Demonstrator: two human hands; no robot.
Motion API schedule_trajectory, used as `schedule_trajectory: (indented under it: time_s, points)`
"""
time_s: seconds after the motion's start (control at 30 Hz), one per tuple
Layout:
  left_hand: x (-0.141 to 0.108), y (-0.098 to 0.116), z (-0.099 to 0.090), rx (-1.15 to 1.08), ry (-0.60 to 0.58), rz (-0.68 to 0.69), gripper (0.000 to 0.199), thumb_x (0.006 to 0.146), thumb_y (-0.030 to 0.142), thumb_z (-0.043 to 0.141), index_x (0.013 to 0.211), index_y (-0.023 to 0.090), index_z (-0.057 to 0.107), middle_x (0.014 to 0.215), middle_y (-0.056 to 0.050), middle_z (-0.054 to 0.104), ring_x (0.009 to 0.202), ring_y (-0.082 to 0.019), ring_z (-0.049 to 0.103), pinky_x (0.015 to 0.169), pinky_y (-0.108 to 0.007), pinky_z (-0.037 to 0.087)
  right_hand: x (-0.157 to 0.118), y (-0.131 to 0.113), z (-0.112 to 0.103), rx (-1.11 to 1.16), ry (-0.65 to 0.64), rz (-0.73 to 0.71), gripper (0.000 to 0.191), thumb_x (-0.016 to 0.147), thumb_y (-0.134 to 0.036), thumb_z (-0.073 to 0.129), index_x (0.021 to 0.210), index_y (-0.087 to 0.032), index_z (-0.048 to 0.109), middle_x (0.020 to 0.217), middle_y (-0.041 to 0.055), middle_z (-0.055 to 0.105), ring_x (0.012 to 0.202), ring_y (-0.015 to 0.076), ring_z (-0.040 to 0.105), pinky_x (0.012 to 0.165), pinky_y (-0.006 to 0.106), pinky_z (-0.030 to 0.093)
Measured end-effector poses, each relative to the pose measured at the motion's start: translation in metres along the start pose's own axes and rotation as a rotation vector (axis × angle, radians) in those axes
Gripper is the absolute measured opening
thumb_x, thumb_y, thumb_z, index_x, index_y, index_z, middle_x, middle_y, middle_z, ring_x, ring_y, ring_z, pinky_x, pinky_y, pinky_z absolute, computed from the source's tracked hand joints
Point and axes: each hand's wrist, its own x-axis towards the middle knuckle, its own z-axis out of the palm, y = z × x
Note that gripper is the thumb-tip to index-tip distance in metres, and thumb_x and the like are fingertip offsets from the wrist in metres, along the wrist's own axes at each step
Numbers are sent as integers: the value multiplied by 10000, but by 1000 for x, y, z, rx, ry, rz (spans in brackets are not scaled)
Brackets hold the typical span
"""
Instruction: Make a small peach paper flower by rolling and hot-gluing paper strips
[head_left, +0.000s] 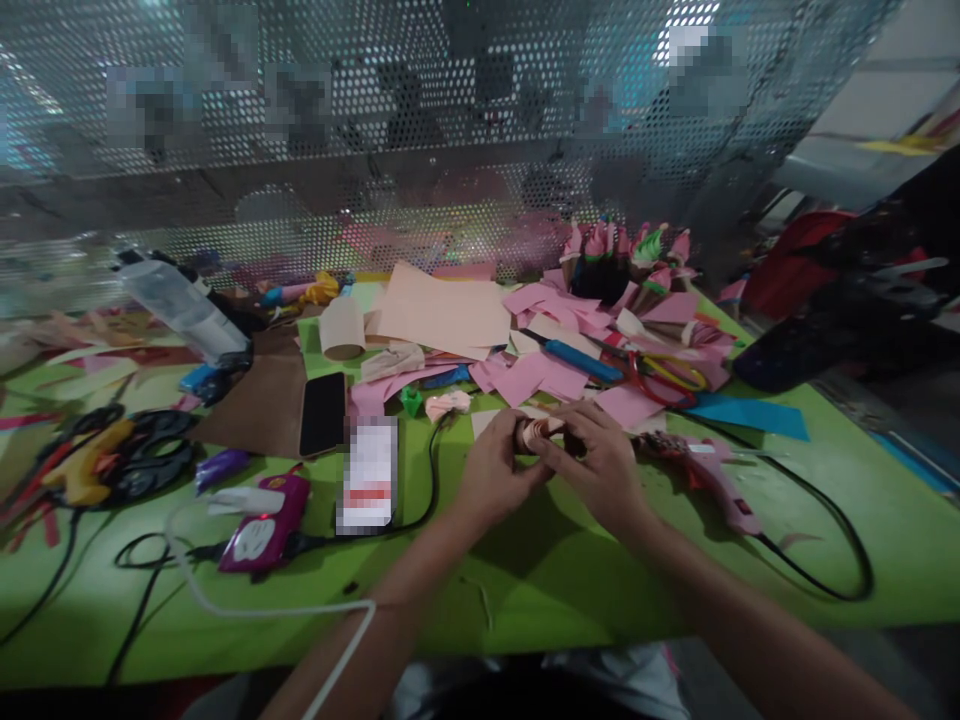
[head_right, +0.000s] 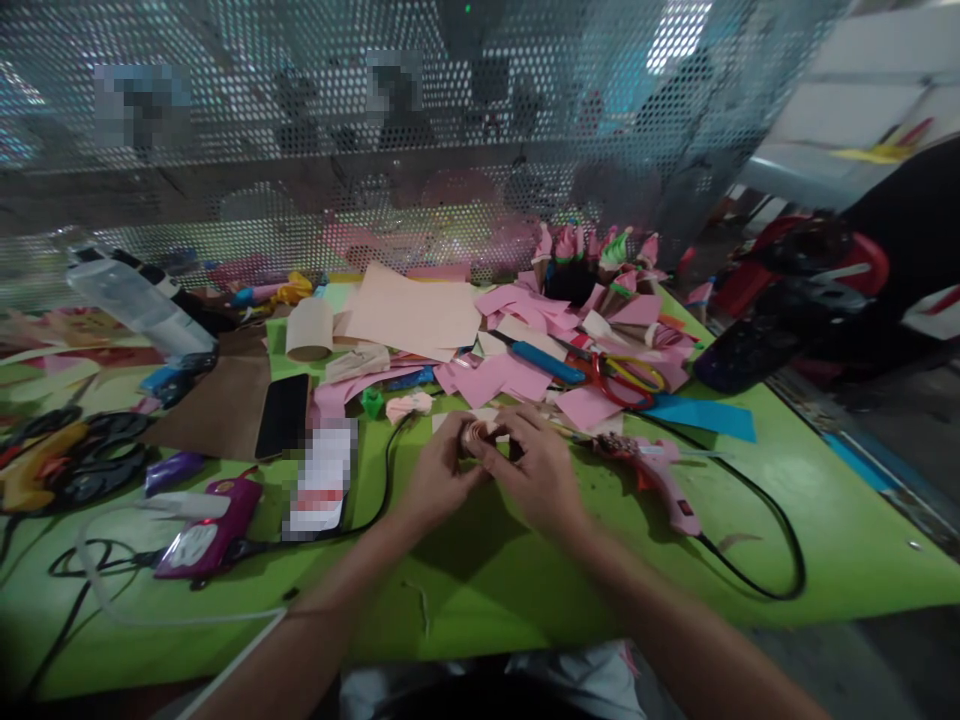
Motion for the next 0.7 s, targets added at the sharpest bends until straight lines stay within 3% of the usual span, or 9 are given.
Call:
schedule_trajectory:
  time_s: [0.23,0.53,0.7]
  points:
    - [0,1,-1,12,-25,-33,195,869,362,567,976,201,539,942,-41,621,889,-201,565,803,-330,444,1,-2,-4,-5,-44,-17,173,941,-304,573,807,-221,646,835,49,655,806,206,616,681,324,487]
    - [4,-5,-3,-239,-59,-80,220,884,383,567,1006,200,576,976,-31,632,905,-193,565,836,-304,460,6,3,-14,70,-169,18,155,936,-306,565,949,-227,698,927,67,646,871,212,629,641,298,494]
    - [5,-9,-3,-285,-63,-80,220,878,314,547,1065,203,582,1029,-27,628,948,-197,556,895,-326,457,8,4,-14,56,-172,-30,94,903,-236,607,956,-215,682,959,73,655,920,216,632,740,331,523]
